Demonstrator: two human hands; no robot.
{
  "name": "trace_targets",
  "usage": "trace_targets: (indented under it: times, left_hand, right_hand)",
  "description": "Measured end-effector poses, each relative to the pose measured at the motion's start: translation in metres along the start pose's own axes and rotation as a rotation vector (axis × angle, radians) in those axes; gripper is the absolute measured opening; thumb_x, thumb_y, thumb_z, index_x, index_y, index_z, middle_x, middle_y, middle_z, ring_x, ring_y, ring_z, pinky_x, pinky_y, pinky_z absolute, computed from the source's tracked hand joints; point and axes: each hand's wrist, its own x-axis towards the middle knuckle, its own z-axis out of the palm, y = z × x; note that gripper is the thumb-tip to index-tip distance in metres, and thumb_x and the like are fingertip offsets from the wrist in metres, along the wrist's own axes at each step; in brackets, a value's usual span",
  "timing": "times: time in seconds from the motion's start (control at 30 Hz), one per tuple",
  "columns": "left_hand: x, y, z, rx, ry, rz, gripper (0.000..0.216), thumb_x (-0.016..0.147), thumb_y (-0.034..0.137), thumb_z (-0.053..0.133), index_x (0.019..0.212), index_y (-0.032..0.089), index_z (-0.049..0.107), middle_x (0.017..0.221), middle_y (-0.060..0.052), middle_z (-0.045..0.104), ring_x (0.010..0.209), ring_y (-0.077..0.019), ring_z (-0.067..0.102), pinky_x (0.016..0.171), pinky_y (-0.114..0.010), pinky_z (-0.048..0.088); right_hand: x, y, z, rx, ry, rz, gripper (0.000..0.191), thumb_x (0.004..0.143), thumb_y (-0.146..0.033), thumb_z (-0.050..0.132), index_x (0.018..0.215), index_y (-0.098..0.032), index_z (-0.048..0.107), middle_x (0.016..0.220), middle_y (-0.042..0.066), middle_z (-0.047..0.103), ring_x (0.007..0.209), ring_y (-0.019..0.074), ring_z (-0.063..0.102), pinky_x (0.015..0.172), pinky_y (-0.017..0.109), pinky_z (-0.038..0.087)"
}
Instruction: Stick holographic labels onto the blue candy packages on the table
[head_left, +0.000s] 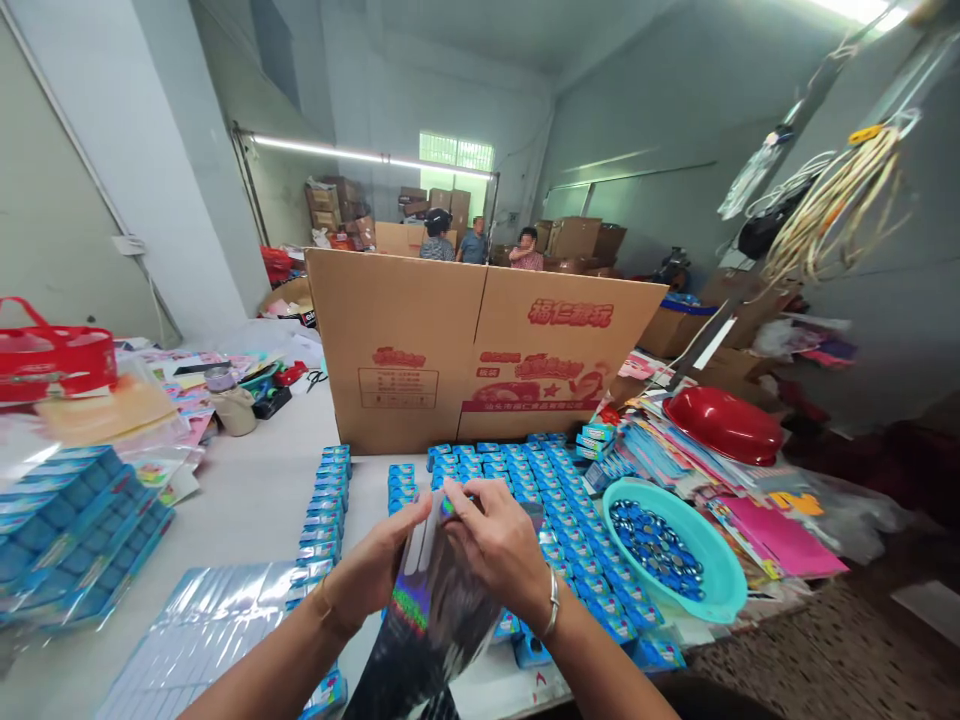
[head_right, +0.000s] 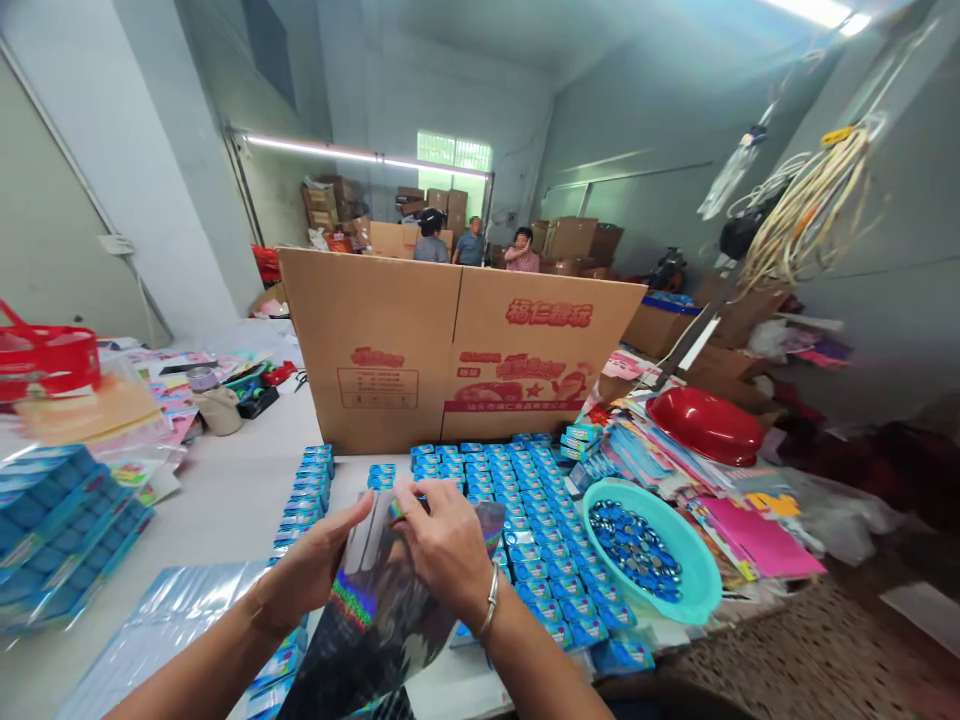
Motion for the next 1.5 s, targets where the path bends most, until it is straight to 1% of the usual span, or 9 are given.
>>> trace_targets:
  times: [0.13, 0.3, 0.5, 0.67, 0.87, 1.1, 1.27, 1.37, 1.5]
  left_hand:
    - [0.001, 0.000, -0.002, -0.038, 0.037, -0.001, 0.032, 0.088, 0.036, 0.063, 0.103, 0.009, 0.069, 0.074, -0.008, 0.073, 0.061, -0.0174, 0.069, 0.062, -0.025, 0.052]
    - [-0.006, 0.001, 0.008, -0.012, 0.061, 0.060, 0.040, 0.092, 0.036, 0.057, 0.122, 0.010, 0.062, 0.085, -0.010, 0.075, 0.067, -0.0178, 0.071, 0.063, -0.025, 0.053]
    - [-0.010, 0.003, 0.012, -0.048, -0.028, 0.023, 0.045, 0.093, 0.038, 0.054, 0.128, 0.010, 0.059, 0.090, -0.012, 0.075, 0.080, -0.0218, 0.072, 0.074, -0.028, 0.055]
    - [-0.012, 0.002, 0.008, -0.044, -0.088, 0.053, 0.046, 0.092, 0.039, 0.056, 0.128, 0.011, 0.059, 0.098, -0.013, 0.074, 0.087, -0.0209, 0.072, 0.079, -0.027, 0.053]
    - [-0.021, 0.003, 0.004, 0.011, -0.054, 0.054, 0.050, 0.093, 0.039, 0.053, 0.134, 0.010, 0.055, 0.105, -0.015, 0.074, 0.088, -0.0243, 0.072, 0.080, -0.031, 0.054]
    - [-0.028, 0.006, 0.008, -0.013, -0.101, 0.004, 0.052, 0.094, 0.040, 0.052, 0.136, 0.011, 0.053, 0.103, -0.015, 0.075, 0.089, -0.0252, 0.073, 0.081, -0.031, 0.054]
    - [-0.031, 0.008, 0.010, 0.004, -0.112, -0.013, 0.055, 0.094, 0.042, 0.051, 0.139, 0.010, 0.050, 0.103, -0.015, 0.075, 0.075, -0.0223, 0.073, 0.070, -0.028, 0.054]
    - [-0.032, 0.008, 0.010, 0.023, -0.070, -0.013, 0.056, 0.093, 0.043, 0.052, 0.138, 0.009, 0.051, 0.100, -0.016, 0.075, 0.068, -0.0221, 0.073, 0.066, -0.029, 0.054]
    - [-0.031, 0.009, 0.011, -0.004, -0.069, -0.038, 0.055, 0.093, 0.044, 0.051, 0.136, 0.009, 0.053, 0.096, -0.016, 0.076, 0.071, -0.0238, 0.074, 0.070, -0.032, 0.056]
  right_hand:
    - [-0.002, -0.007, 0.006, -0.023, 0.049, -0.069, 0.047, 0.094, -0.022, 0.051, 0.140, -0.015, 0.047, 0.116, 0.013, 0.060, 0.104, 0.0246, 0.054, 0.088, 0.041, 0.053]
    - [-0.007, -0.013, 0.007, -0.098, 0.076, -0.071, 0.048, 0.094, -0.021, 0.051, 0.142, -0.016, 0.045, 0.120, 0.014, 0.061, 0.110, 0.0265, 0.054, 0.093, 0.045, 0.052]
    - [-0.012, -0.015, -0.002, -0.077, 0.073, -0.082, 0.051, 0.093, -0.017, 0.048, 0.143, -0.021, 0.045, 0.132, 0.013, 0.056, 0.118, 0.0280, 0.052, 0.097, 0.048, 0.051]
    - [-0.015, -0.017, -0.002, 0.047, 0.164, -0.145, 0.047, 0.090, -0.009, 0.047, 0.135, -0.022, 0.053, 0.130, 0.011, 0.057, 0.124, 0.0264, 0.049, 0.100, 0.047, 0.049]
    - [-0.012, -0.017, -0.008, 0.042, 0.183, 0.013, 0.048, 0.092, -0.018, 0.055, 0.139, -0.018, 0.047, 0.119, 0.012, 0.063, 0.109, 0.0255, 0.057, 0.091, 0.046, 0.053]
    - [-0.016, -0.018, -0.018, -0.076, 0.227, -0.104, 0.046, 0.090, -0.013, 0.053, 0.134, -0.025, 0.055, 0.118, 0.010, 0.066, 0.106, 0.0261, 0.061, 0.087, 0.045, 0.054]
    - [-0.016, -0.021, -0.017, 0.101, 0.252, 0.010, 0.045, 0.091, -0.014, 0.055, 0.134, -0.024, 0.053, 0.118, 0.008, 0.065, 0.109, 0.0234, 0.060, 0.091, 0.044, 0.053]
    - [-0.015, -0.018, -0.019, 0.061, 0.233, 0.082, 0.045, 0.091, -0.023, 0.059, 0.136, -0.021, 0.051, 0.115, 0.010, 0.066, 0.106, 0.0251, 0.061, 0.089, 0.045, 0.054]
    - [-0.018, -0.013, -0.020, -0.063, 0.254, -0.023, 0.045, 0.088, -0.023, 0.065, 0.131, -0.022, 0.057, 0.112, 0.009, 0.069, 0.102, 0.0262, 0.063, 0.086, 0.045, 0.054]
